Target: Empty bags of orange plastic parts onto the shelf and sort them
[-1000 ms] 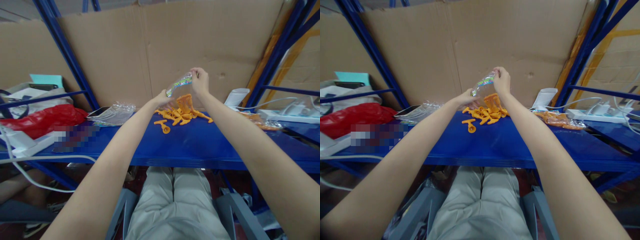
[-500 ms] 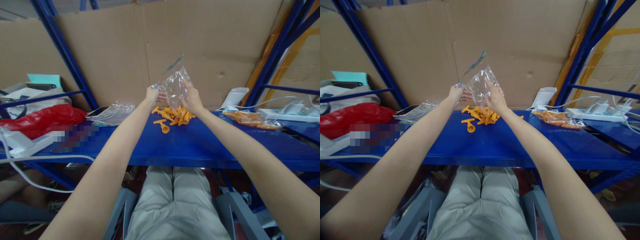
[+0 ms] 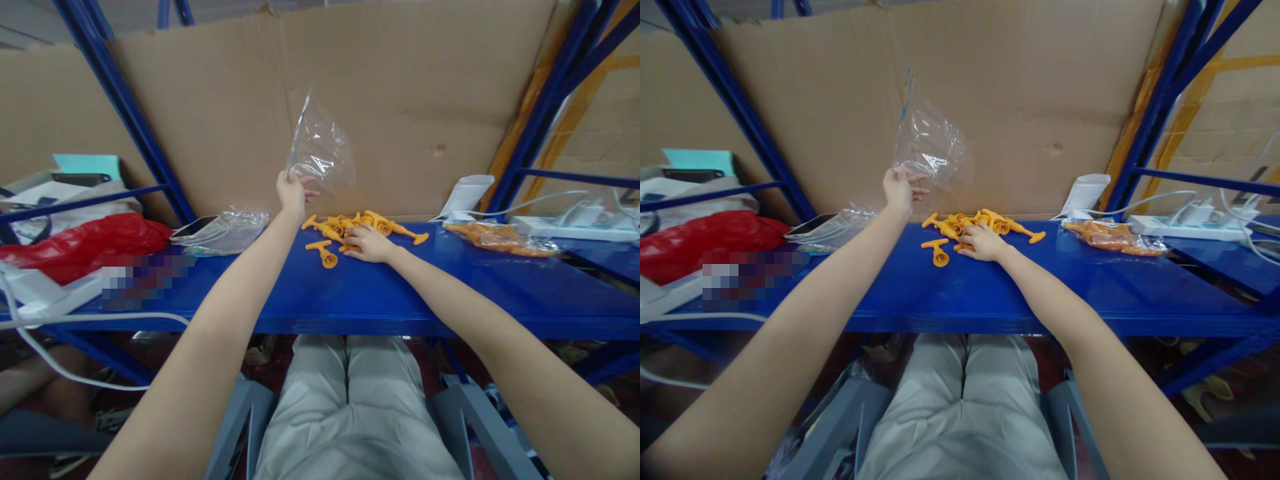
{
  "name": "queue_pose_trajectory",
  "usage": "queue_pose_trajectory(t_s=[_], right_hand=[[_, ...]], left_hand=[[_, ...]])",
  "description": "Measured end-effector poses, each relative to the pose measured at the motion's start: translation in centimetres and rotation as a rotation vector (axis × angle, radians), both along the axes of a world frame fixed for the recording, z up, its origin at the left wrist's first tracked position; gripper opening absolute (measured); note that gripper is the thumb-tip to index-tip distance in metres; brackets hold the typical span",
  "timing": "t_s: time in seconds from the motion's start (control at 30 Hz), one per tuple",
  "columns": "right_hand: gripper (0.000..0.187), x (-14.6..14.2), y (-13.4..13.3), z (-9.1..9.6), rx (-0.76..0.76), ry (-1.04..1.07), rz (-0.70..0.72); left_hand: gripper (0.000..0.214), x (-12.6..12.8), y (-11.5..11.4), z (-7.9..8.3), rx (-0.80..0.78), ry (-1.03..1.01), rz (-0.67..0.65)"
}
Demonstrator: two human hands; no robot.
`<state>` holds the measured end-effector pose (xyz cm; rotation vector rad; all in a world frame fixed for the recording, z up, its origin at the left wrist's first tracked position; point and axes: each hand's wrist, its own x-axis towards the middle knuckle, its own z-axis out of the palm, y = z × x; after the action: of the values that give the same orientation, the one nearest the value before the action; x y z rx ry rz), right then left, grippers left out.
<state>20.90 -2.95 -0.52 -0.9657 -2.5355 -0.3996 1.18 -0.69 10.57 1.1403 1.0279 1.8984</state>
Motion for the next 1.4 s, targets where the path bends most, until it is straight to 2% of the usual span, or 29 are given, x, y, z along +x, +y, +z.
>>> queue_pose_trajectory(t_s=[0.17, 0.33, 0.43, 0.5, 0.67, 0.8, 0.9, 1.0, 1.13, 1.2, 1.3, 1.4], right_hand=[[0.042, 0.1, 0.3, -0.4, 0.041, -0.033, -0.099], [0.039, 0.1, 0.5, -0.8, 0.064, -0.021, -0.224], [0.039, -0.1, 0.2, -0.8, 0.073, -0.005, -0.222], [0.043, -0.2, -0.2, -0.7, 0.081, 0.008, -0.170], [0.045, -0.9, -1.9, -0.2, 0.094, 0.043, 0.100], [0.040, -2.9, -3.4, -0.1, 0.154, 0.056, 0.311], [0.036, -4.3, -3.9, -0.2, 0.151, -0.028, 0.414], [0.032, -4.7, -3.5, -0.3, 0.098, -0.092, 0.352], [0.030, -3.3, -2.4, -0.6, 0.010, -0.042, 0.064], [0.029, -2.5, -1.9, -0.7, -0.030, -0.001, -0.015], [0.030, -1.9, -1.5, -0.9, -0.061, 0.043, 0.003], [0.031, -1.8, -1.2, -0.9, -0.080, 0.137, 0.094]], left_hand=[[0.028, -0.1, -0.5, -2.3, 0.030, -0.039, 0.019], [0.023, 0.1, -1.3, -5.3, -0.005, -0.075, 0.061], [0.020, 0.2, -1.8, -6.9, -0.046, -0.050, 0.052], [0.020, 0.2, -2.0, -7.5, -0.055, -0.019, 0.041], [0.024, 0.2, -2.2, -7.7, -0.008, 0.070, 0.041], [0.026, 0.0, -2.1, -7.8, 0.116, 0.182, 0.067], [0.022, -0.3, -2.1, -8.1, 0.213, 0.336, 0.092], [0.028, -0.5, -2.3, -8.5, 0.303, 0.557, 0.103], [0.042, -0.4, -2.9, -8.4, 0.448, 0.779, 0.106], [0.048, -0.4, -3.1, -8.2, 0.504, 0.821, 0.097], [0.056, -0.3, -3.4, -8.0, 0.511, 0.851, 0.059], [0.058, -0.3, -3.9, -7.9, 0.421, 0.831, 0.006]])
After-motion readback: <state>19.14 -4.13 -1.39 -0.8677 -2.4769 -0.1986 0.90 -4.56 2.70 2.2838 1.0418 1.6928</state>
